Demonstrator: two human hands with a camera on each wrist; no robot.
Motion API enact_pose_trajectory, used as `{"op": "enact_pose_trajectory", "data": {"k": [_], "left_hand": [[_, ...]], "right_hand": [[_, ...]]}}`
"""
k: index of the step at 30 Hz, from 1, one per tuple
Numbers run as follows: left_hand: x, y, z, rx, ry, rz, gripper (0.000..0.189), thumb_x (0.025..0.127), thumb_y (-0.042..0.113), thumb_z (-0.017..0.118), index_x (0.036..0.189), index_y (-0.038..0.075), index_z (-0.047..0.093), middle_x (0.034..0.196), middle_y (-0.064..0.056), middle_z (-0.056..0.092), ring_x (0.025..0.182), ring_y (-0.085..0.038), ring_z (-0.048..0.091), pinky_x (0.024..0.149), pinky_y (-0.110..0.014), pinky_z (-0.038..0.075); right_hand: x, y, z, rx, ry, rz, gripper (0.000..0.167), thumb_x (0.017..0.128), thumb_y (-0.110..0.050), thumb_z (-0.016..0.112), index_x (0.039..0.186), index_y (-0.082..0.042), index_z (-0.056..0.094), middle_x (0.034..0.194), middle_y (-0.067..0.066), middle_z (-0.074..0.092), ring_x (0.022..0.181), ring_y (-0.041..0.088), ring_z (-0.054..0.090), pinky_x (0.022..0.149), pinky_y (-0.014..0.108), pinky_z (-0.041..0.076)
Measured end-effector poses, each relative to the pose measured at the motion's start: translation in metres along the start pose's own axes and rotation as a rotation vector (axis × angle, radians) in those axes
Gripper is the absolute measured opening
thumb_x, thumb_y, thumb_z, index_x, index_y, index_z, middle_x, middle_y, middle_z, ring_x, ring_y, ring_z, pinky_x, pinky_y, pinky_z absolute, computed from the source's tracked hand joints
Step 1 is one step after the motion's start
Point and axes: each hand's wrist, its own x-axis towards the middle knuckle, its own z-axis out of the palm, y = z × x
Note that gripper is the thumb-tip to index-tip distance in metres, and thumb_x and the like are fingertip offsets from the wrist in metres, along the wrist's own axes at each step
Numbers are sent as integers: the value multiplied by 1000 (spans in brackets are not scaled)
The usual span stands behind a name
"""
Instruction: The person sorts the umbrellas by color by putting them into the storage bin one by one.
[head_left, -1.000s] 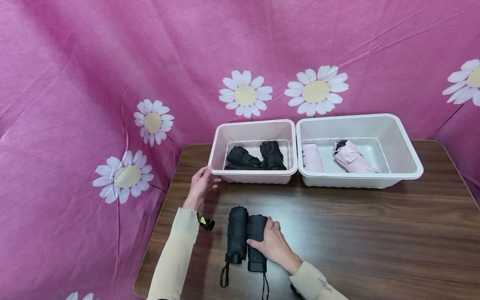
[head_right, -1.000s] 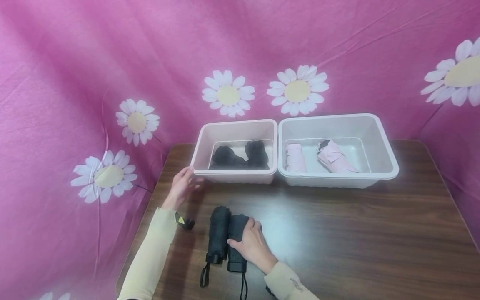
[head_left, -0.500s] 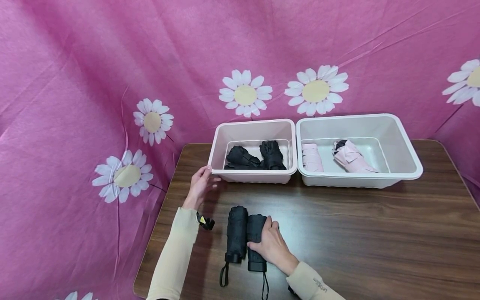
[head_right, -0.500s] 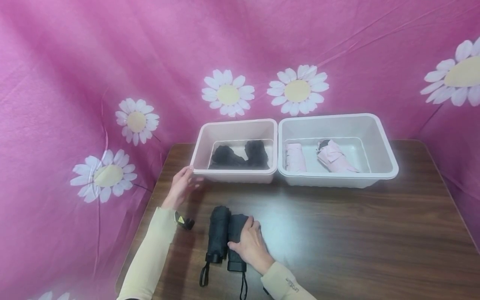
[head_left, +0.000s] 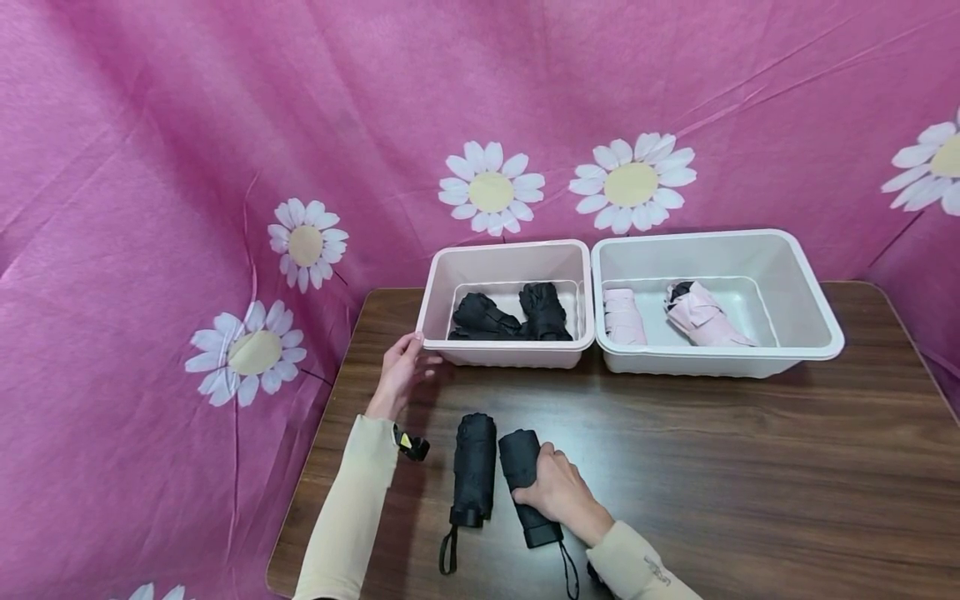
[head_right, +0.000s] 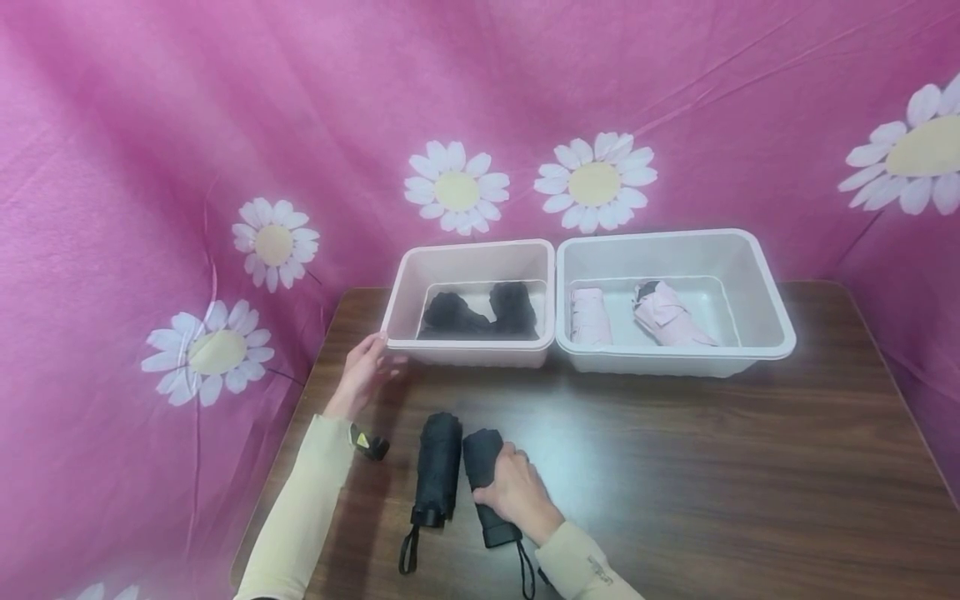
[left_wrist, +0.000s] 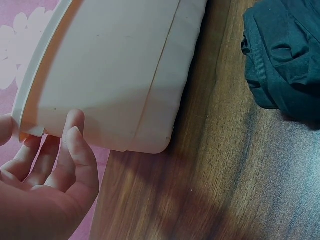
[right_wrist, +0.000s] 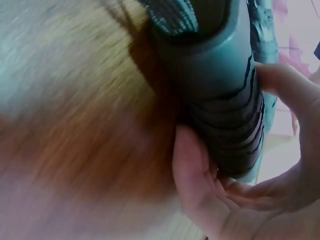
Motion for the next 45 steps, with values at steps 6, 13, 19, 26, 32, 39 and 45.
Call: {"op": "enact_pose_trajectory", "data": {"k": [6, 13, 19, 26, 32, 39, 45], "left_hand": [[-1, 1, 1, -5, 6, 6, 39, 101, 31, 51, 132, 8, 50, 97, 5, 66, 74, -10, 70, 69, -29, 54], [-1, 1, 1, 3, 13, 1, 37, 101, 30, 51, 131, 9, 51, 103, 1, 65, 75, -10, 70, 70, -30, 54], [-2, 3, 1, 2, 23, -5, 37, 100, 30, 52, 130, 8, 52, 102, 0, 67, 74, -11, 70, 64, -26, 53], [-4, 3, 1, 25, 12, 3, 38, 101, 31, 51, 130, 7, 52, 98, 6, 66, 75, -10, 70, 70, -31, 53], [-4, 2, 2, 26, 11, 13, 40, 101, 32, 51, 130, 4, 50, 91, 8, 67, 74, -10, 70, 69, -31, 53], [-3, 2, 3, 15, 14, 15, 41, 100, 32, 52, 131, 4, 50, 91, 8, 68, 75, -11, 71, 64, -27, 53], [-4, 2, 2, 11, 19, 3, 41, 101, 31, 50, 134, 7, 50, 94, 7, 68, 74, -9, 70, 66, -27, 53]], "right_hand": [[-2, 8, -10, -19, -16, 18, 52, 62, -30, 81, 94, -1, 51, 73, 10, 54, 58, 22, 53, 51, 32, 44], [-3, 18, -19, -3, -41, 22, 57, 64, -32, 83, 98, 0, 51, 71, 11, 55, 58, 21, 54, 52, 32, 45], [-3, 29, -24, 47, -60, -4, 55, 64, -31, 82, 99, -1, 53, 72, 9, 57, 58, 19, 55, 52, 31, 46], [-6, 33, -26, 74, -80, 0, 46, 66, -30, 80, 95, -2, 57, 72, 7, 58, 57, 17, 56, 50, 29, 46], [-9, 34, -26, 93, -65, -21, 40, 64, -27, 81, 86, -6, 55, 67, 5, 57, 55, 16, 55, 50, 28, 46], [-11, 41, -30, 194, -58, -34, 43, 64, -26, 84, 93, -4, 60, 73, 4, 61, 62, 15, 55, 58, 30, 46], [-13, 48, -33, 375, -135, -43, 50, 70, -19, 81, 106, 6, 58, 76, 5, 68, 63, 15, 62, 60, 30, 51]]}}
